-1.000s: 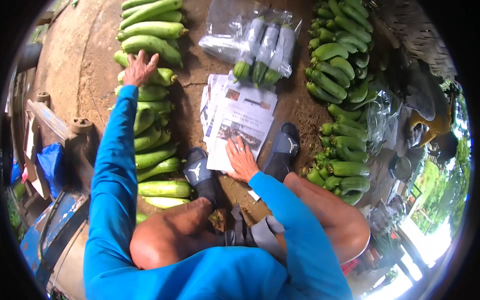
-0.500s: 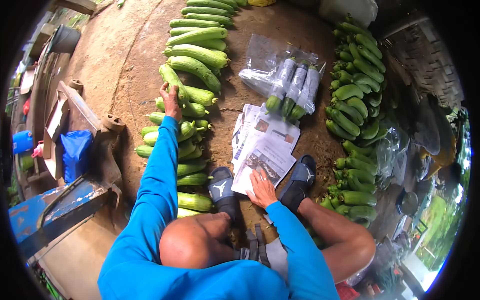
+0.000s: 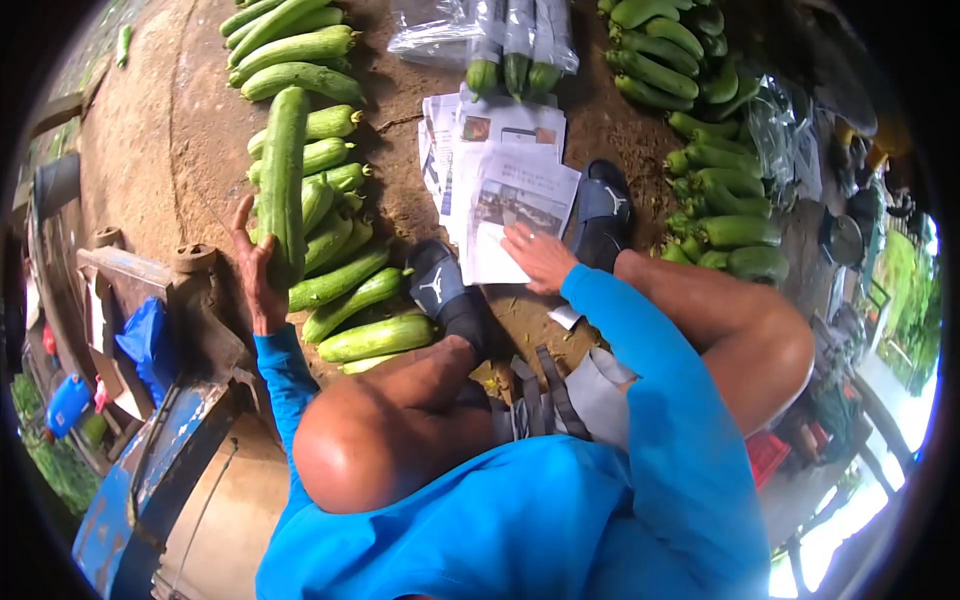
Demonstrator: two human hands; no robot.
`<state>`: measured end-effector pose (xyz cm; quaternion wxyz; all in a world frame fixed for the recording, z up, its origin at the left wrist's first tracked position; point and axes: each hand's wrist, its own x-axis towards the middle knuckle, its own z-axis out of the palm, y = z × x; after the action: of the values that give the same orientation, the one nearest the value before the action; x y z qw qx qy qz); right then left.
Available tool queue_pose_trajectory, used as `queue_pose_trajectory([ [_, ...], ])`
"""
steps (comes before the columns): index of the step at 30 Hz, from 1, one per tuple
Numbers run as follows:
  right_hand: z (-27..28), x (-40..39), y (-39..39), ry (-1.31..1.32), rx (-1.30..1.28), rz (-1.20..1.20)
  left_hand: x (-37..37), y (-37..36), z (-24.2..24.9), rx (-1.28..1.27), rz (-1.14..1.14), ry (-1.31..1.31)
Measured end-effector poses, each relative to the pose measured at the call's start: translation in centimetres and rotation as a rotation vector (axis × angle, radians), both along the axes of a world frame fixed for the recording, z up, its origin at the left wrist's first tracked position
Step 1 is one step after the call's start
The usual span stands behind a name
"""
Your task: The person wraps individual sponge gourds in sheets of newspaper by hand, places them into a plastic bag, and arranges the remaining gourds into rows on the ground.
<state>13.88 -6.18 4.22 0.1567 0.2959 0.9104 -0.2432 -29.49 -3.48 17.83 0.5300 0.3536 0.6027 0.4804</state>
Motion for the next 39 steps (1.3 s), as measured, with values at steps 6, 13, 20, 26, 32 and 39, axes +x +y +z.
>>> queue_pose_trajectory([
  [6, 0.8, -0.5, 4.2, 0.067, -0.124, -0.025, 5.9, -0.5, -1.4, -0.01, -0.235, -0.036],
  [13, -0.8, -3.9, 5.3, 0.245, 0.236, 0.009, 10.1, 3.8, -3.5, 0.036, -0.567, 0.225],
  [20, -1.6, -3.3, 3.7, -0.074, 0.214, -0.159, 12.2, 3.9, -6.7, 0.115, -0.751, 0.386],
  [26, -3.7, -1.6, -0.2, -0.047, 0.044, -0.321, 13.9, 2.0, -10.0, 0.142, -0.838, 0.441],
  [32, -4.2, -3.3, -1.1, 0.101, 0.109, -0.377, 14.0, 1.0, -11.8, 0.229, -0.878, 0.455],
  [39, -2.3, -3.0, -0.4, 0.001, 0.114, -0.247, 12.9, 3.1, -13.0, 0.473, -1.267, 0.618],
])
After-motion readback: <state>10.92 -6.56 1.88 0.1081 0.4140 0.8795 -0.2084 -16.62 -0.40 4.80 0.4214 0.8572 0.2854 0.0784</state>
